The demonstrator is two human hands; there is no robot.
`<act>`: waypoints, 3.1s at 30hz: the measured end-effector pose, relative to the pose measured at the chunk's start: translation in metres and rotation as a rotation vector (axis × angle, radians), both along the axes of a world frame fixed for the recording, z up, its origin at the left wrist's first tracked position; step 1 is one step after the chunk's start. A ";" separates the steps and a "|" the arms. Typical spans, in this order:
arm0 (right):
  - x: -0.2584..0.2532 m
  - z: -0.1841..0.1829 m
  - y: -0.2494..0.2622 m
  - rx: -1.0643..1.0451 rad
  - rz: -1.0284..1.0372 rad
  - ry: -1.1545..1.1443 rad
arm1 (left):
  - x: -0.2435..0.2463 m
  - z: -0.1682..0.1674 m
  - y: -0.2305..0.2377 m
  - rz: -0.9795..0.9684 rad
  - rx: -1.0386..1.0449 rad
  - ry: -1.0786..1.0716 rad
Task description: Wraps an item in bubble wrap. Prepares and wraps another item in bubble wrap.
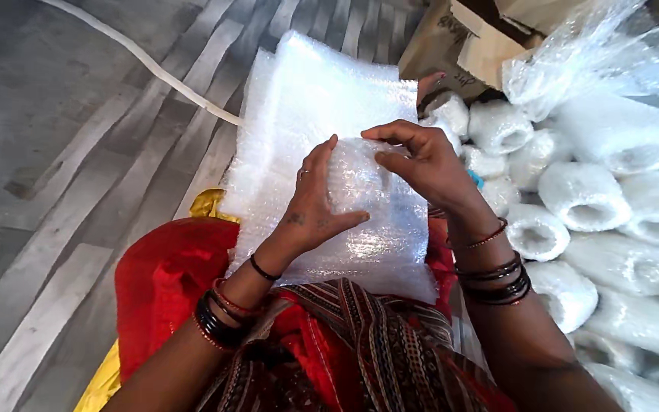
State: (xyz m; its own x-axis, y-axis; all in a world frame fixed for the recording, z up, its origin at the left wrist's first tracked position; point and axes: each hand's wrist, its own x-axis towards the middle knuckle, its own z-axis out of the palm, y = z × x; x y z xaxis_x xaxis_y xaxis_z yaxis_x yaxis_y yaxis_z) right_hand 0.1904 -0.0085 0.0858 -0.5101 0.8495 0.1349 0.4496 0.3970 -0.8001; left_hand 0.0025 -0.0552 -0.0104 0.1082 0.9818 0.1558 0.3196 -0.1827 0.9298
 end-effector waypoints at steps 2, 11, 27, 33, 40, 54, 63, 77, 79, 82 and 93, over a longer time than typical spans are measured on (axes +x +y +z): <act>-0.009 0.005 -0.002 0.087 -0.018 -0.158 | -0.001 -0.001 -0.002 -0.032 0.004 -0.020; -0.026 0.013 -0.004 -0.066 -0.176 -0.097 | 0.018 0.028 0.003 0.422 0.269 0.053; -0.026 -0.003 0.006 0.119 -0.111 -0.204 | 0.006 0.066 0.007 0.284 0.050 0.451; -0.026 0.011 0.003 0.127 -0.015 -0.426 | -0.005 0.060 0.009 0.235 0.062 0.204; -0.034 0.019 0.011 0.184 0.081 -0.681 | 0.017 0.084 -0.019 0.147 0.046 0.235; -0.006 0.001 0.042 -0.068 0.186 -0.179 | 0.033 0.106 -0.010 0.104 -0.152 0.643; -0.004 0.003 0.025 0.103 0.048 -0.123 | 0.027 0.106 -0.011 0.135 0.018 0.729; -0.037 0.015 -0.022 0.491 -0.074 -0.692 | 0.014 0.085 0.000 0.183 0.071 0.422; -0.042 0.012 -0.019 0.523 -0.069 -0.705 | 0.010 0.076 0.002 0.177 0.116 0.370; -0.038 -0.006 -0.007 0.609 -0.032 -0.586 | 0.003 0.075 0.004 0.122 0.097 0.340; -0.004 -0.004 0.018 0.126 0.026 -0.116 | 0.036 0.093 0.016 0.241 -0.022 0.763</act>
State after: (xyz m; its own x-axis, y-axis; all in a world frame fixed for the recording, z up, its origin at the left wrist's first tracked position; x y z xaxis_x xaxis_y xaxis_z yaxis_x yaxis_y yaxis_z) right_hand 0.1861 0.0099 0.0823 -0.5498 0.8160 0.1784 0.5246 0.5035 -0.6865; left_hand 0.0388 -0.0393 0.0826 -0.0385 0.9938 0.1045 0.8972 -0.0116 0.4415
